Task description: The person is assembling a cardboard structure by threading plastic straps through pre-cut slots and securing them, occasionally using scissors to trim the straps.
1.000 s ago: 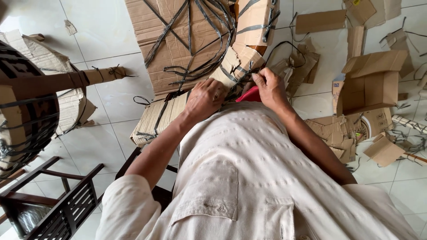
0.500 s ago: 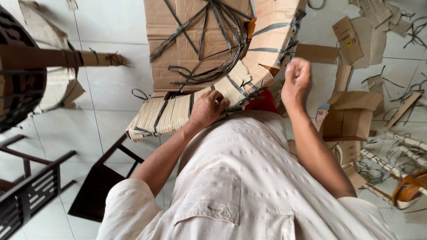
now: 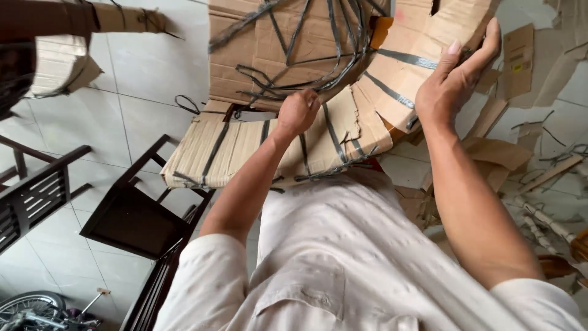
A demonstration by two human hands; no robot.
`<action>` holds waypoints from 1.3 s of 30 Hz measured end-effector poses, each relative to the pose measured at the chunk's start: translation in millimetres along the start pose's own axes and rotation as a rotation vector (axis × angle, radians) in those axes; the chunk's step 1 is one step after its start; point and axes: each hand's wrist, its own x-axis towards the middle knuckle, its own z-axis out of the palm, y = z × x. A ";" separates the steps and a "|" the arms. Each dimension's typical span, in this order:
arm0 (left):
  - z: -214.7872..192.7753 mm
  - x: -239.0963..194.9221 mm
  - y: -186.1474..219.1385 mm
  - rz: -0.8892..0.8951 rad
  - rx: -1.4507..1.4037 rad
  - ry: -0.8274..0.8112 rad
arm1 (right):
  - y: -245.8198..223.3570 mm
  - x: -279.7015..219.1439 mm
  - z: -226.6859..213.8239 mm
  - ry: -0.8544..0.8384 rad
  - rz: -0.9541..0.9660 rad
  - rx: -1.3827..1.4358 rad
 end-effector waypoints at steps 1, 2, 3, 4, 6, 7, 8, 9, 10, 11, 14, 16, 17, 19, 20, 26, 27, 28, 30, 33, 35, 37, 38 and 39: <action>8.7 15.8 -2.5 -0.040 0.009 -0.041 | 0.7 -1.1 -0.1 -0.038 0.026 0.044; 19.1 34.9 -2.1 -0.071 0.016 -0.084 | 2.3 0.3 -2.4 -0.069 0.052 0.082; 31.6 57.1 -6.9 -0.073 0.006 -0.102 | 2.4 2.6 -1.1 -0.075 0.062 0.065; 47.5 75.8 -12.5 -0.086 0.137 -0.146 | 2.8 2.6 -0.8 -0.076 0.070 0.071; 70.0 103.3 -14.6 -0.099 0.256 -0.209 | 1.7 1.8 -0.7 -0.088 0.088 0.061; 75.5 112.5 -10.9 -0.174 0.226 -0.258 | -0.3 1.3 -1.2 -0.091 0.103 0.115; 79.0 124.4 -8.0 -0.248 0.198 -0.301 | -2.0 2.5 0.7 -0.092 0.113 0.173; 83.6 130.8 -7.2 -0.251 0.187 -0.311 | 0.0 3.6 0.9 -0.101 0.117 0.162; 87.3 136.2 -7.3 -0.290 0.167 -0.336 | 1.4 3.8 1.4 -0.094 0.130 0.165; 90.8 139.8 -7.5 -0.330 0.147 -0.362 | 1.7 2.9 1.1 -0.086 0.143 0.168; 101.9 145.4 -20.4 -0.295 0.247 -0.275 | 15.3 -3.3 2.0 -0.101 0.141 0.286; 109.5 137.9 -40.1 -0.258 0.165 -0.239 | 15.9 -4.3 1.7 -0.107 0.143 0.271; 109.2 136.2 -47.5 -0.212 0.089 -0.205 | 14.1 -2.4 1.1 -0.102 0.147 0.252; 101.4 123.7 -50.8 -0.214 -0.001 -0.052 | 15.6 -0.9 1.7 -0.106 0.112 0.259; 95.1 119.9 -51.1 -0.205 -0.090 0.085 | 15.4 1.2 2.2 -0.102 0.088 0.254; -19.0 35.3 63.3 -0.163 -0.513 0.512 | -4.6 10.3 -1.8 -0.084 0.098 0.124; -21.7 24.5 79.2 -0.154 -0.517 0.542 | 1.6 9.7 -0.4 -0.084 0.071 0.140; -24.0 14.4 94.4 -0.096 -0.611 0.587 | 8.2 9.6 2.3 -0.058 0.052 0.085; -22.3 -4.2 122.7 -0.026 -0.705 0.654 | 17.0 10.7 5.1 -0.029 0.012 0.046; -14.5 -31.2 160.7 0.088 -0.817 0.688 | 23.0 13.0 0.3 -0.031 0.012 0.010; -11.3 -54.1 187.1 0.100 -0.890 0.533 | 26.3 14.4 -12.7 -0.040 -0.017 -0.175; -6.8 -70.3 198.7 0.112 -0.868 0.478 | -21.3 10.4 -38.6 -0.101 -0.105 -0.084; -1.7 -79.4 206.6 0.120 -0.845 0.404 | -43.4 6.7 -55.4 -0.161 -0.179 -0.004; 6.0 -80.7 203.4 0.122 -0.851 0.406 | -46.0 2.4 -61.8 -0.161 -0.185 -0.009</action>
